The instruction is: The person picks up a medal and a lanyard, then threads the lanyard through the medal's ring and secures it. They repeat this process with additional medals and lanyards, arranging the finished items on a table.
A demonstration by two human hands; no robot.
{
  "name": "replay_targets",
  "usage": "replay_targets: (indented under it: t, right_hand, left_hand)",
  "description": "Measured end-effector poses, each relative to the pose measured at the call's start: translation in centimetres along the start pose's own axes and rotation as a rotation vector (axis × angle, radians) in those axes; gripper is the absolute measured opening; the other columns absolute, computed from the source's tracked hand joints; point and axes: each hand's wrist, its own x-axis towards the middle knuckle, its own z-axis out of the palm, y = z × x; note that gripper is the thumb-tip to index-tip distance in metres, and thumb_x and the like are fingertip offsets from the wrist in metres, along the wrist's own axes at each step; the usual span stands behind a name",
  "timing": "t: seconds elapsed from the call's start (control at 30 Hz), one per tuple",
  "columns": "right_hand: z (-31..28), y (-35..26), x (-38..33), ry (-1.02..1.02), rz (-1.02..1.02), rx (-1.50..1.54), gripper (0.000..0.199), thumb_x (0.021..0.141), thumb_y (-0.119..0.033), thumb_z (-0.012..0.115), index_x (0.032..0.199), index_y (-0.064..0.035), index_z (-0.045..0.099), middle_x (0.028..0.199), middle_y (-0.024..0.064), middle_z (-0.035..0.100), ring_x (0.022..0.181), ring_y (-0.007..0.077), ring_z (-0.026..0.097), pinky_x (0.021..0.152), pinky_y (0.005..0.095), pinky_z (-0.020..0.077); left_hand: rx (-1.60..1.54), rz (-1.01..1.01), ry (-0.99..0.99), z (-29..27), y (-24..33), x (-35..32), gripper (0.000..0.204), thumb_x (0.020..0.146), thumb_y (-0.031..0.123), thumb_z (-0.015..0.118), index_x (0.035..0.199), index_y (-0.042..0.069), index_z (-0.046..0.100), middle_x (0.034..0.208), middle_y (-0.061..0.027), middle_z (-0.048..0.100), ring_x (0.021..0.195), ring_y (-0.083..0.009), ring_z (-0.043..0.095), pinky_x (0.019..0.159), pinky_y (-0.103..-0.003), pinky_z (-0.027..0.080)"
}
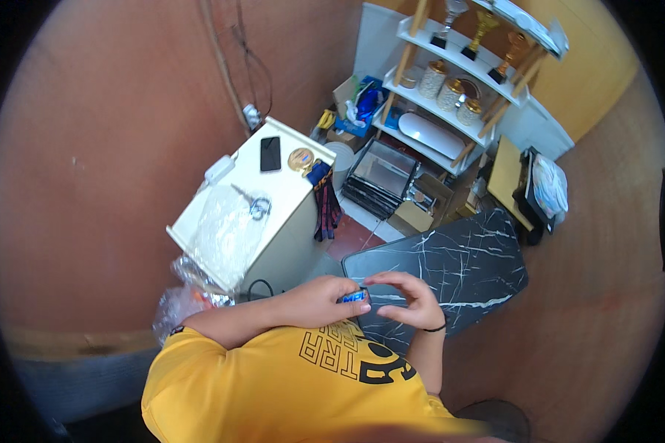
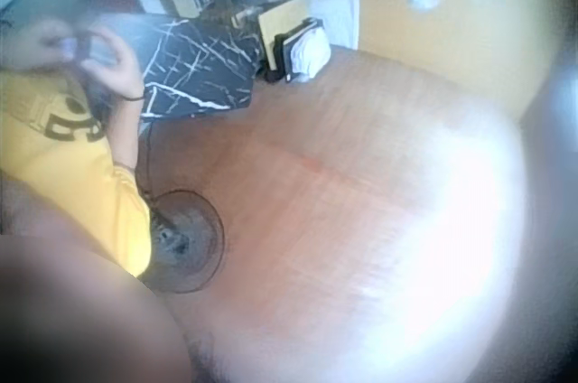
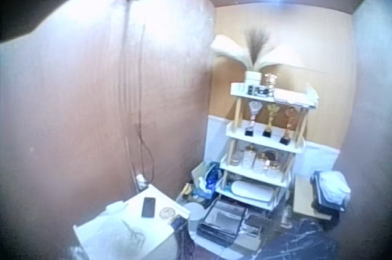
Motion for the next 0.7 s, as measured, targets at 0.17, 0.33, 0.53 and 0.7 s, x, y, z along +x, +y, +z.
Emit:
replay_targets:
  t: [0.17,0.33,0.53,0.7]
  right_hand:
    - [-2.6,2.4,-4.2,0.307,-0.043,0.221,0.034,0.084,-0.004,0.066,0.116,0.0026,0.055,0.115,0.0183,0.062,0.11,0.0276,0.06,0.097,0.0397,0.0467]
    - [-2.6,5.1,-4.9,0.392,-0.012,0.298,0.03,0.09,-0.005,0.058,0.118,0.0012,0.051,0.115,0.0193,0.061,0.101,0.0252,0.062,0.09,0.0376,0.0495]
    - [0.6,9.4,-2.6,0.312,0.232,0.299,0.023,0.09,-0.001,0.059,0.113,0.0025,0.056,0.111,0.0145,0.065,0.099,0.0195,0.063,0.09,0.032,0.0494]
    - [3.5,12.4,-1.2,0.202,0.458,0.254,0.024,0.091,-0.006,0.061,0.114,-0.0004,0.057,0.112,0.0148,0.065,0.103,0.0208,0.063,0.092,0.0313,0.0491]
  left_hand:
    - [-0.098,-0.005,0.323,5.1,-1.9,-2.6,0.037,0.094,0.035,0.06,0.09,-0.001,0.061,0.071,-0.011,0.06,0.065,-0.0168,0.056,0.061,-0.034,0.044]
    - [-0.217,-0.232,0.572,8.5,-3.4,-5.5,0.036,0.095,0.036,0.06,0.087,0.001,0.061,0.066,-0.0026,0.055,0.062,-0.0106,0.05,0.058,-0.03,0.042]
    - [-0.448,-0.179,0.66,10.7,-5.9,-8.8,0.034,0.095,0.036,0.06,0.083,0.004,0.058,0.065,0.0014,0.055,0.06,-0.0064,0.05,0.056,-0.026,0.042]
    - [-0.445,-0.354,0.641,11.8,-6.7,-13.7,0.03,0.095,0.034,0.061,0.089,0.004,0.06,0.071,0.0005,0.058,0.068,-0.0068,0.054,0.062,-0.026,0.045]
